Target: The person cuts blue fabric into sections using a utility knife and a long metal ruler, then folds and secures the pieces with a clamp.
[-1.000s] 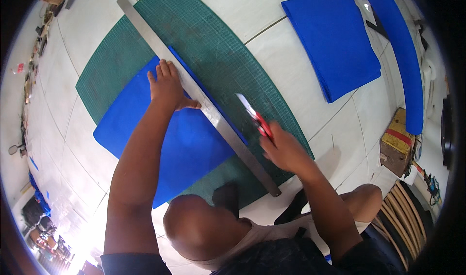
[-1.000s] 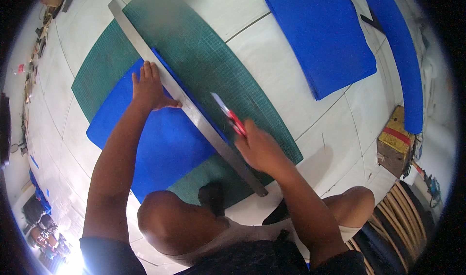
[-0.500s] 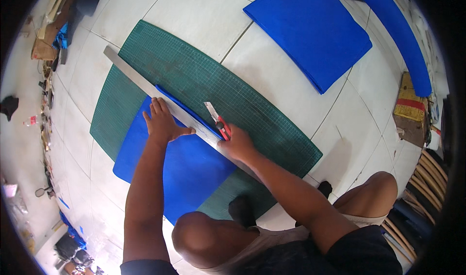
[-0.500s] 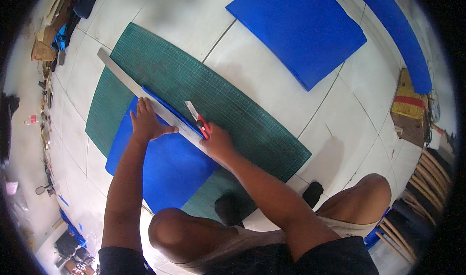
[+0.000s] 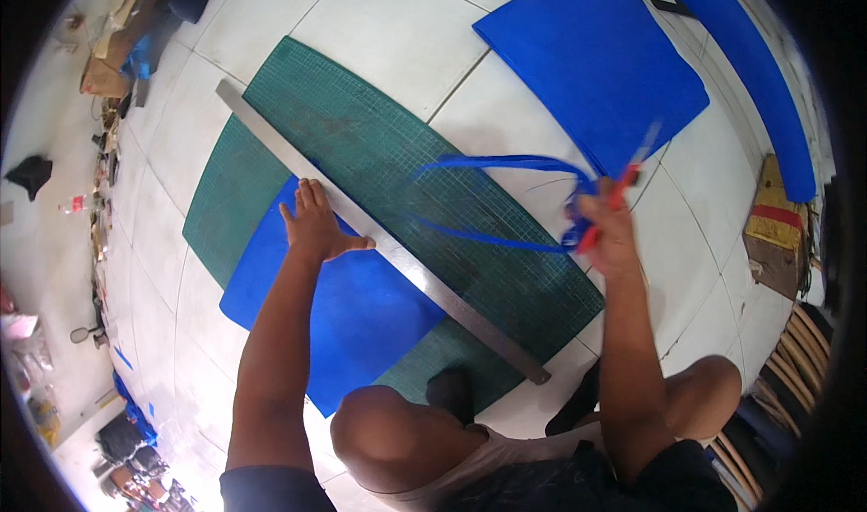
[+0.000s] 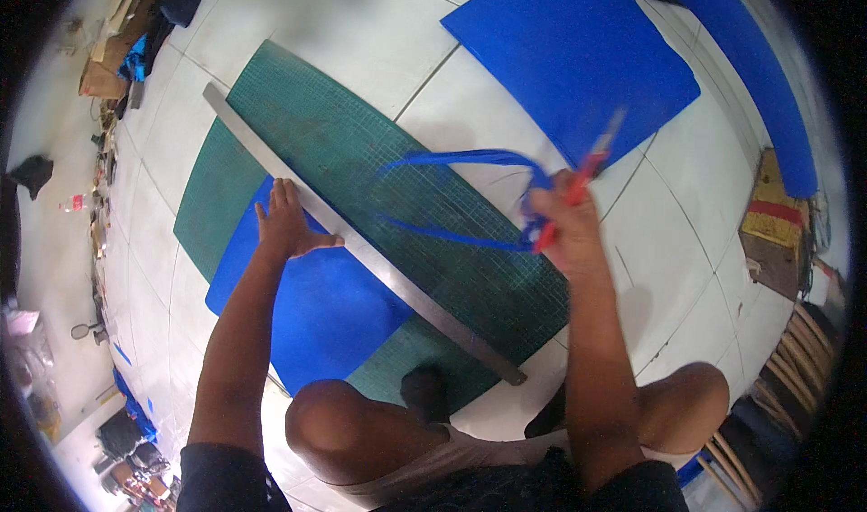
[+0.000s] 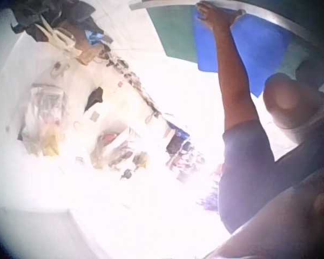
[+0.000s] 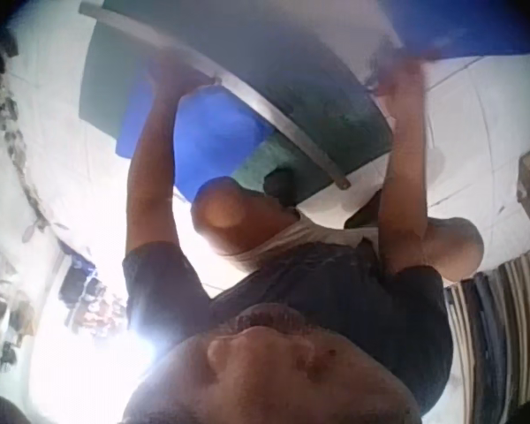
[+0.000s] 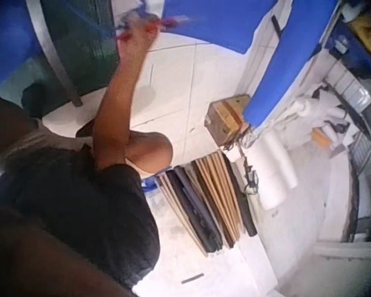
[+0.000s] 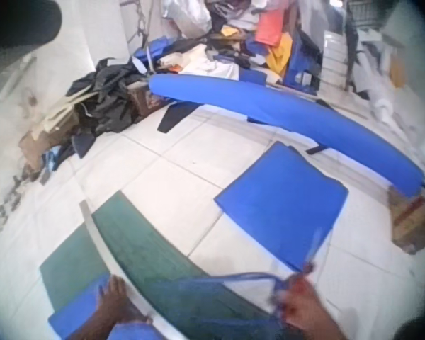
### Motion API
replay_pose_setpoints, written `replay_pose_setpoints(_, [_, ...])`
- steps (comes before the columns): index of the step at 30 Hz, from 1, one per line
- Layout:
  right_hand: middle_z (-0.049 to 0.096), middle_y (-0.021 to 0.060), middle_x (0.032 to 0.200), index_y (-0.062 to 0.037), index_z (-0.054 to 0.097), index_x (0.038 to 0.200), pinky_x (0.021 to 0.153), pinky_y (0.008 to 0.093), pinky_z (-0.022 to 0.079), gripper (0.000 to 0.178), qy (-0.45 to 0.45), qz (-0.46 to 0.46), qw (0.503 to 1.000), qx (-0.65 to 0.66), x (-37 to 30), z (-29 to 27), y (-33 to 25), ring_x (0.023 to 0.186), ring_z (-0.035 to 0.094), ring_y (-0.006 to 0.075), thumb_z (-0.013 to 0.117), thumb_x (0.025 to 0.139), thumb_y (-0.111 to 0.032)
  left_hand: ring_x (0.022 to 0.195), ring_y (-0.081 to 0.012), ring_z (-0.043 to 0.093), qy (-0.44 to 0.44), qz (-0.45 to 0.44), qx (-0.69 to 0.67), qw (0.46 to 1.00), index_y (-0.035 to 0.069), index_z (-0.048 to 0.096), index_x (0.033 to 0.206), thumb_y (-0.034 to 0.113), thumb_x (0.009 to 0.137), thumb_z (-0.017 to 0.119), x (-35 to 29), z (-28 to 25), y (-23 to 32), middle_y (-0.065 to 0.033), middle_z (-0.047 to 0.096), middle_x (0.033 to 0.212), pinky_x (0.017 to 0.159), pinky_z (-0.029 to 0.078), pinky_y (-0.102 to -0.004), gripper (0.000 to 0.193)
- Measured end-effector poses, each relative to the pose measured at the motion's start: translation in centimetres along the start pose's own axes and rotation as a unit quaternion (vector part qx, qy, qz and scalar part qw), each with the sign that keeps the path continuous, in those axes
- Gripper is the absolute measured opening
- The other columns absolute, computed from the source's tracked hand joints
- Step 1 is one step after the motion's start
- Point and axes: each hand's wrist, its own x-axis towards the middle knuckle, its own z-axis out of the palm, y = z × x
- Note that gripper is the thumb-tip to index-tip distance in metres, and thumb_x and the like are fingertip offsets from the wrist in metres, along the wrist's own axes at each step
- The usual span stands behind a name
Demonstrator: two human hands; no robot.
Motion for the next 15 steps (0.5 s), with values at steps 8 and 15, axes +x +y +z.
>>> replay_pose_setpoints(8, [0.049,-0.0014,0.072,-0.0096,0.051,0.094,0.062,0.0275,0.045,0.038,-0.251,0.042,0.954,-0.156,2.3,-0.4,-12.7,0.063,0.049,0.0107,0.080,0.072,-0.020,0.150,-0.0349,0.012,-0.008,-0.009,0.002,1.000,-0.006,0.005,0.153,0.080,0.044,0.079,-0.5,-0.8,0.7,-0.0241,0.008,0.161,0.117,0.015,-0.0610,0.157])
replay_pose_setpoints(15, [0.050,-0.0027,0.069,-0.0130,0.052,0.075,0.058,0.0301,0.042,0.038,-0.149,0.108,0.723,-0.666,-4.2,-15.9,-24.2,0.064,0.048,0.0132,0.082,0.056,-0.025,0.150,-0.0348,0.012,0.016,-0.031,-0.028,0.999,-0.002,0.006,0.154,0.076,0.042,0.082,-0.7,1.0,-0.8,-0.0210,0.010,0.162,0.117,0.015,-0.0613,0.156])
